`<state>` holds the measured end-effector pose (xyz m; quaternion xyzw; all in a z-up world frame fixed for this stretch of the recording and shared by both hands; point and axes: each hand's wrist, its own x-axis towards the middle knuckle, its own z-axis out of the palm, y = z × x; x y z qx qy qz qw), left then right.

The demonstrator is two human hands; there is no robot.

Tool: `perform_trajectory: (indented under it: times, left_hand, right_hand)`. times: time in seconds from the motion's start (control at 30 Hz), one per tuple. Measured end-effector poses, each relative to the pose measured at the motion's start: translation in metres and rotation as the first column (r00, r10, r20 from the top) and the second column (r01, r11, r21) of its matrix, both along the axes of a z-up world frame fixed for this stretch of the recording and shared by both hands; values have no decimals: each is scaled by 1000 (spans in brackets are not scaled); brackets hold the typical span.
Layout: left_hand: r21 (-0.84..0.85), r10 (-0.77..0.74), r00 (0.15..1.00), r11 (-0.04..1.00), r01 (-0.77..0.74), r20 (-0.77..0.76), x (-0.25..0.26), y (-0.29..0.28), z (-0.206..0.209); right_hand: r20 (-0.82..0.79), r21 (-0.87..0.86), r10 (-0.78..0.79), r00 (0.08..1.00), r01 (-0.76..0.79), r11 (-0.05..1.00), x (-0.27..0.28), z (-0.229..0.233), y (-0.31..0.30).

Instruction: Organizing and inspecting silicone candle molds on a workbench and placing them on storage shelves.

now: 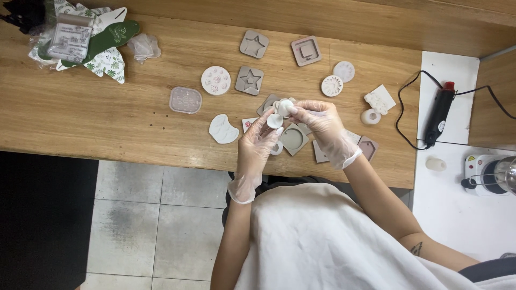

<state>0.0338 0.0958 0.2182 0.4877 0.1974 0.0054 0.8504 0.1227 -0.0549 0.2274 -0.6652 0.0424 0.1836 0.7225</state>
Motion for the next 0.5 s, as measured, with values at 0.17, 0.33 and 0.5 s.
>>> perform_trajectory:
  times: [0.17,0.33,0.5]
  left_hand:
    - [-33,-55,998,998,55,-5,1,5,9]
    - [-21,-153,988,988,153,8,2,10,16]
    - [104,-175,984,980,171,28,6,13,20]
  right_hand:
    - [189,-8,82,979,-82,997,4,2,-3]
    - [451,-176,360,817,-313,933,10,16,-15]
    - [523,-290,509,684,-418,861,12,33,-15]
